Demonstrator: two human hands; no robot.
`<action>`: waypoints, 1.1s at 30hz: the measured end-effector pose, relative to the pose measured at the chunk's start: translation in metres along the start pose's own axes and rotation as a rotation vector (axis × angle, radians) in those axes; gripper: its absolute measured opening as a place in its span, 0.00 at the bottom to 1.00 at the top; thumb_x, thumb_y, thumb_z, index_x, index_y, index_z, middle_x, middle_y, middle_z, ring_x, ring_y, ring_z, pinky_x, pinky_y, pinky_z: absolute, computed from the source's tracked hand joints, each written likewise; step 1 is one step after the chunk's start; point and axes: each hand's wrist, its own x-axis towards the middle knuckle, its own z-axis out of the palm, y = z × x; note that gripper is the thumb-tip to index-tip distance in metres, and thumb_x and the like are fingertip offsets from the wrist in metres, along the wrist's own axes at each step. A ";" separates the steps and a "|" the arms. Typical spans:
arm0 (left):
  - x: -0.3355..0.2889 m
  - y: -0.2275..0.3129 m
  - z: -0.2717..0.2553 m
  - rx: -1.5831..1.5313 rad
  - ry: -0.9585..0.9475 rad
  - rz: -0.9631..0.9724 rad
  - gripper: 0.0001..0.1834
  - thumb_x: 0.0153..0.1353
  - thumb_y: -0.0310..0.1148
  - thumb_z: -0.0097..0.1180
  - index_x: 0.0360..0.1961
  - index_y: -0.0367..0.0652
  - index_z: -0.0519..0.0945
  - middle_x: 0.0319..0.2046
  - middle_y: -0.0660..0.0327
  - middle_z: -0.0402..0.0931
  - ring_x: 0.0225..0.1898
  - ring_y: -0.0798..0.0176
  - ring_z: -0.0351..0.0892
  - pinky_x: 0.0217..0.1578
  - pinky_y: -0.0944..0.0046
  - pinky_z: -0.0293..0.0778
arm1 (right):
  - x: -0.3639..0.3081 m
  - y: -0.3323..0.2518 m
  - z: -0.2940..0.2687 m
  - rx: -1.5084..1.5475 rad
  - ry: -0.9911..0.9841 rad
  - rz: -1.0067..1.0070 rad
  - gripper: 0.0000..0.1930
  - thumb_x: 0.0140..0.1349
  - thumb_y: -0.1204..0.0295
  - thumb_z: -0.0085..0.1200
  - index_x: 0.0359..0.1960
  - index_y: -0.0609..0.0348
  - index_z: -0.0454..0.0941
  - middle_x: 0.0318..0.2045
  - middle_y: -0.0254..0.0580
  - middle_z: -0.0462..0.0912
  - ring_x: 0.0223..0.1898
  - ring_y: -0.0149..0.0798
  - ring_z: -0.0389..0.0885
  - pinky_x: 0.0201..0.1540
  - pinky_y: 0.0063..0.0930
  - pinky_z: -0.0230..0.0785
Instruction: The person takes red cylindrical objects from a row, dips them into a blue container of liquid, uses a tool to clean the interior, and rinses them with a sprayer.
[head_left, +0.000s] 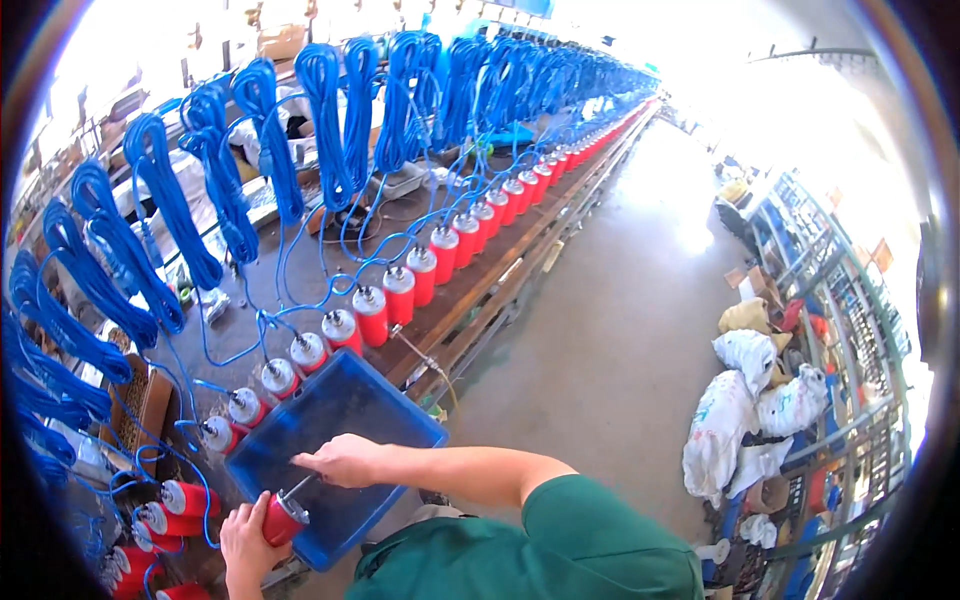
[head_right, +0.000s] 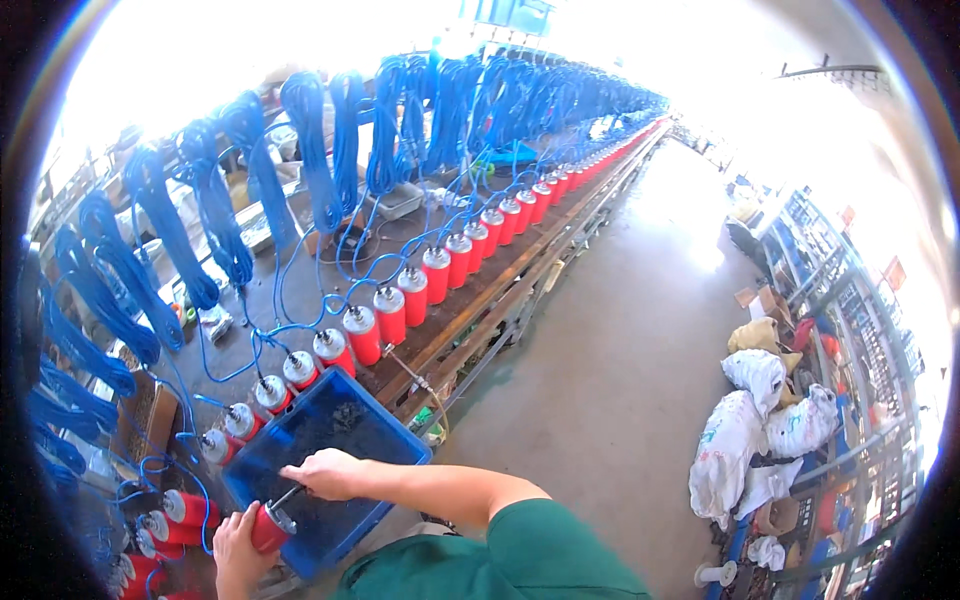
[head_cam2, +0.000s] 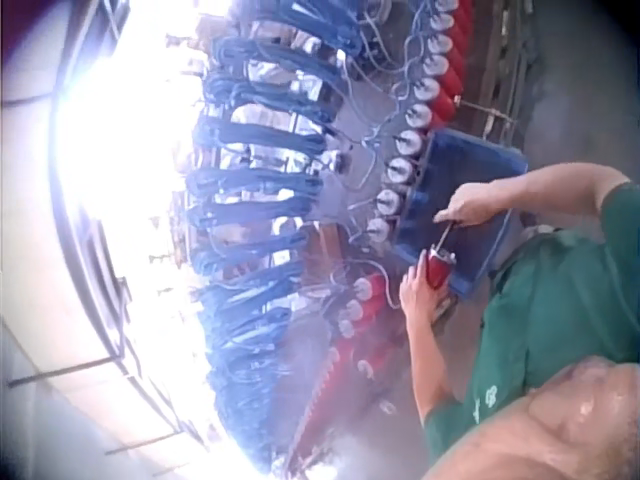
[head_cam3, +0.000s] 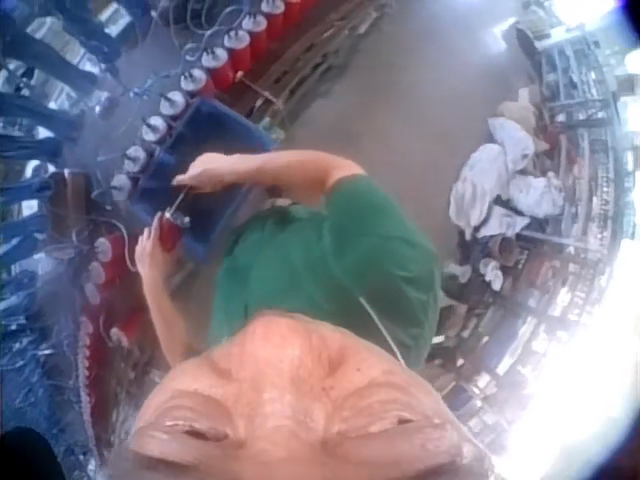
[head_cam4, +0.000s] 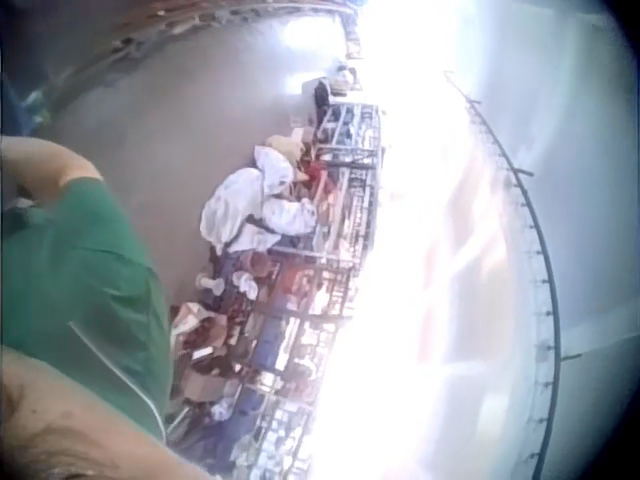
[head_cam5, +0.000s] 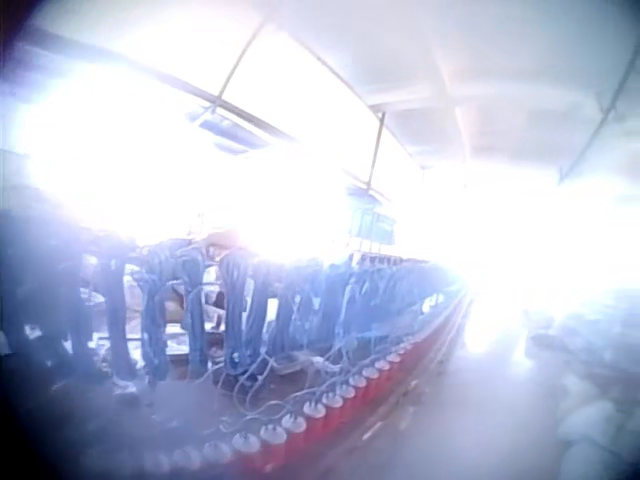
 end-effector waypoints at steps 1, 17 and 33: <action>-0.001 -0.001 0.002 -0.002 0.014 -0.017 0.54 0.28 0.39 0.81 0.67 0.48 0.80 0.43 0.53 0.81 0.45 0.45 0.81 0.49 0.46 0.77 | 0.004 -0.003 0.002 -0.145 -0.009 0.080 0.20 0.63 0.68 0.65 0.55 0.62 0.83 0.33 0.57 0.90 0.38 0.59 0.91 0.42 0.52 0.83; 0.004 0.012 -0.016 -0.068 -0.067 0.005 0.58 0.36 0.36 0.84 0.75 0.56 0.73 0.48 0.51 0.82 0.48 0.40 0.82 0.48 0.43 0.79 | -0.009 0.020 0.019 1.328 -0.209 0.239 0.25 0.77 0.55 0.59 0.70 0.49 0.73 0.27 0.31 0.75 0.27 0.26 0.75 0.28 0.23 0.71; -0.003 0.004 -0.014 0.057 -0.039 -0.013 0.54 0.40 0.43 0.80 0.74 0.60 0.73 0.46 0.60 0.80 0.48 0.51 0.82 0.50 0.51 0.79 | -0.010 -0.008 -0.019 0.931 -0.232 0.437 0.22 0.72 0.54 0.66 0.48 0.64 0.85 0.33 0.36 0.82 0.28 0.31 0.79 0.32 0.27 0.73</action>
